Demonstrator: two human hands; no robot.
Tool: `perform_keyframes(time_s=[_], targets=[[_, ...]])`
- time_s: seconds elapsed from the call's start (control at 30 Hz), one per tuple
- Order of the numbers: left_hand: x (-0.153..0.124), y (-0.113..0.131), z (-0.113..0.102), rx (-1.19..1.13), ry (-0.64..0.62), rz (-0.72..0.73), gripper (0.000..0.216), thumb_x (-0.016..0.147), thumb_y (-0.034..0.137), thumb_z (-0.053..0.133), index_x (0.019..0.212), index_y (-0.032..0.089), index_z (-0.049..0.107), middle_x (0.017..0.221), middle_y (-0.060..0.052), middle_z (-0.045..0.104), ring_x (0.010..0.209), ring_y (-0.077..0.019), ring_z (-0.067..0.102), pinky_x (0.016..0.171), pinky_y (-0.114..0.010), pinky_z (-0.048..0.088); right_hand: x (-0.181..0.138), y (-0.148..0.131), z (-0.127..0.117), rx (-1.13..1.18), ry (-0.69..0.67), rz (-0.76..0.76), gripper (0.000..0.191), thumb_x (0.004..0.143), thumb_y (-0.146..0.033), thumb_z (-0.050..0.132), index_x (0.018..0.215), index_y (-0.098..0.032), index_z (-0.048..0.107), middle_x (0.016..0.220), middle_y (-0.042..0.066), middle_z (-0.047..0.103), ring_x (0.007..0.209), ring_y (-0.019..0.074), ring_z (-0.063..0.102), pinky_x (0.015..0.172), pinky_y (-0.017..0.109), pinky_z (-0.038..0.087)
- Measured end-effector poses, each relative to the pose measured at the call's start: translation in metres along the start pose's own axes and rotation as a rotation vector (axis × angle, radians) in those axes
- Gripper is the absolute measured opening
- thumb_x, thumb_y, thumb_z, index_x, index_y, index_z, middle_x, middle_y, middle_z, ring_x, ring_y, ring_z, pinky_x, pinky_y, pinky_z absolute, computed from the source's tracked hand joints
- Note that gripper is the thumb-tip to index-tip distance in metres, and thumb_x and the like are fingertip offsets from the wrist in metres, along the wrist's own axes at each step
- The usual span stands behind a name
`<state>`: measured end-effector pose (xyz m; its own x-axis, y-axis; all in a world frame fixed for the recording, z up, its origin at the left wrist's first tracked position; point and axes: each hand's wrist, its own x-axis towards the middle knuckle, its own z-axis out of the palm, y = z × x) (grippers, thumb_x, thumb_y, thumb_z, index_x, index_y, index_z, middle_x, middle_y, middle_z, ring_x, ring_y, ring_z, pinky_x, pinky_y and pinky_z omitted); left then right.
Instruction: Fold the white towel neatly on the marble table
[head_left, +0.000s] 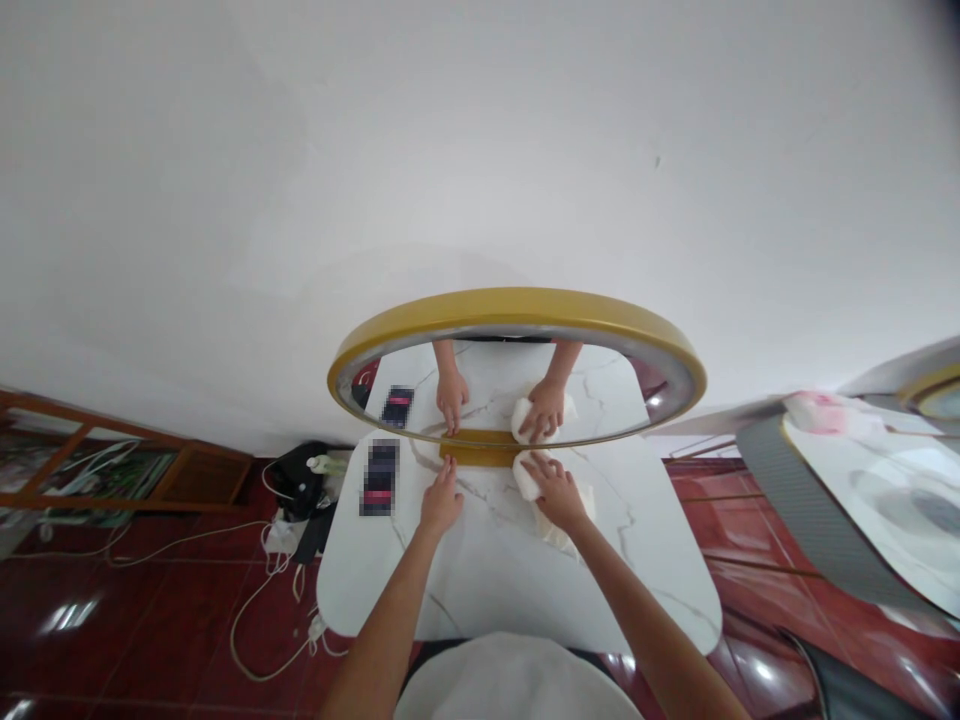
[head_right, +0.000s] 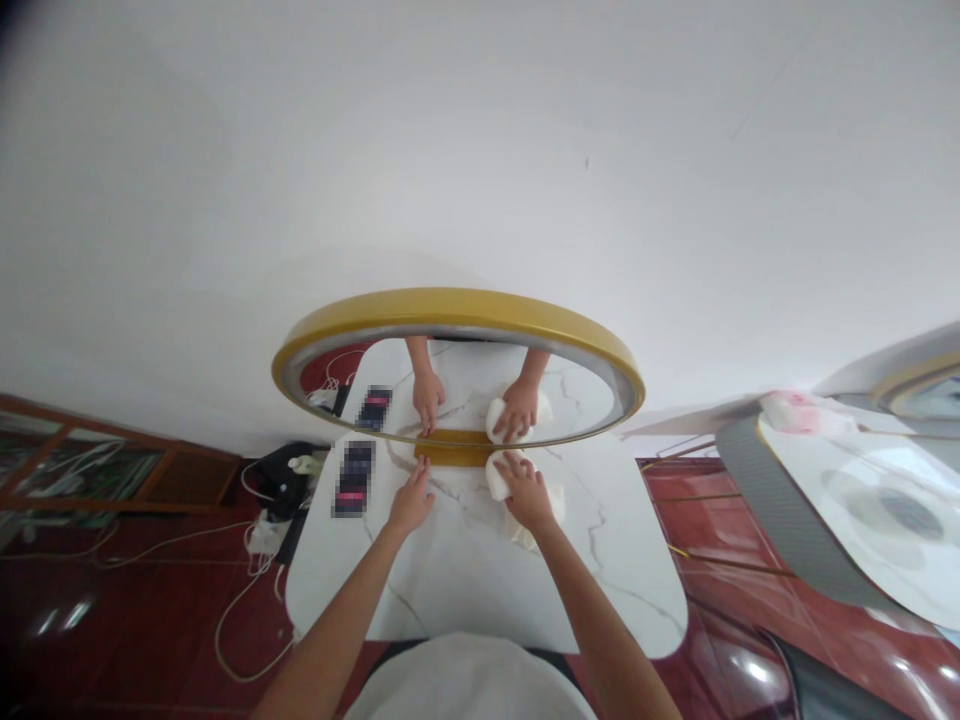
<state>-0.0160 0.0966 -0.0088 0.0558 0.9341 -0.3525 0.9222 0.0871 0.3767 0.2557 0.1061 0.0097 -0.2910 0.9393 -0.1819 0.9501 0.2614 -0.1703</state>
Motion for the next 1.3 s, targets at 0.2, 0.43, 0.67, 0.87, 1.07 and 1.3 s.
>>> perform_keyframes(time_s=[0.2, 0.43, 0.67, 0.87, 1.07, 1.3], targets=[[-0.001, 0.002, -0.001, 0.000, -0.005, -0.016, 0.078, 0.075, 0.014, 0.046, 0.145, 0.022, 0.012, 0.153, -0.003, 0.009, 0.129, -0.0186, 0.036, 0.100, -0.028, 0.036, 0.004, -0.003, -0.001, 0.005, 0.048, 0.277, 0.072, 0.074, -0.015, 0.048, 0.140, -0.033, 0.026, 0.147, -0.001, 0.028, 0.115, 0.0278, 0.035, 0.085, 0.038, 0.037], [-0.002, 0.000, -0.001, 0.008, -0.012, -0.009, 0.079, 0.075, 0.014, 0.045, 0.145, 0.021, 0.010, 0.153, -0.002, 0.008, 0.132, -0.0175, 0.032, 0.098, -0.028, 0.037, 0.002, -0.006, -0.002, 0.007, -0.013, 0.097, 0.072, 0.073, -0.013, 0.049, 0.137, -0.038, 0.030, 0.148, -0.005, 0.025, 0.120, 0.0265, 0.031, 0.089, 0.038, 0.034], [-0.001, -0.001, 0.001, -0.006, 0.001, 0.004, 0.078, 0.075, 0.016, 0.045, 0.145, 0.020, 0.010, 0.153, -0.001, 0.009, 0.132, -0.0173, 0.031, 0.098, -0.028, 0.038, 0.002, -0.015, -0.002, 0.021, 0.003, 0.276, 0.068, 0.075, -0.016, 0.047, 0.138, -0.032, 0.029, 0.148, -0.001, 0.025, 0.116, 0.0286, 0.035, 0.085, 0.039, 0.037], [-0.001, -0.002, 0.000, -0.060, -0.011, -0.006, 0.077, 0.076, 0.016, 0.047, 0.145, 0.023, 0.012, 0.153, 0.000, 0.008, 0.135, -0.0166, 0.026, 0.100, -0.026, 0.034, 0.009, -0.062, 0.006, 0.068, -0.088, 0.126, 0.070, 0.074, -0.015, 0.048, 0.139, -0.032, 0.027, 0.149, 0.001, 0.021, 0.123, 0.0295, 0.028, 0.091, 0.043, 0.032], [-0.001, -0.004, -0.002, -0.122, -0.022, -0.001, 0.077, 0.075, 0.013, 0.046, 0.145, 0.023, 0.014, 0.153, 0.000, 0.010, 0.134, -0.0167, 0.028, 0.098, -0.027, 0.037, 0.028, -0.103, 0.005, 0.119, -0.127, -0.010, 0.067, 0.075, -0.019, 0.050, 0.137, -0.033, 0.030, 0.149, 0.000, 0.023, 0.127, 0.0290, 0.025, 0.095, 0.045, 0.028], [-0.002, -0.003, -0.008, -0.162, -0.039, -0.015, 0.073, 0.078, 0.017, 0.046, 0.144, 0.026, 0.016, 0.152, 0.002, 0.013, 0.132, -0.0169, 0.031, 0.098, -0.027, 0.038, 0.040, -0.121, -0.001, 0.147, -0.156, -0.136, 0.063, 0.074, -0.018, 0.049, 0.132, -0.039, 0.037, 0.147, -0.007, 0.026, 0.127, 0.0251, 0.026, 0.098, 0.042, 0.026]])
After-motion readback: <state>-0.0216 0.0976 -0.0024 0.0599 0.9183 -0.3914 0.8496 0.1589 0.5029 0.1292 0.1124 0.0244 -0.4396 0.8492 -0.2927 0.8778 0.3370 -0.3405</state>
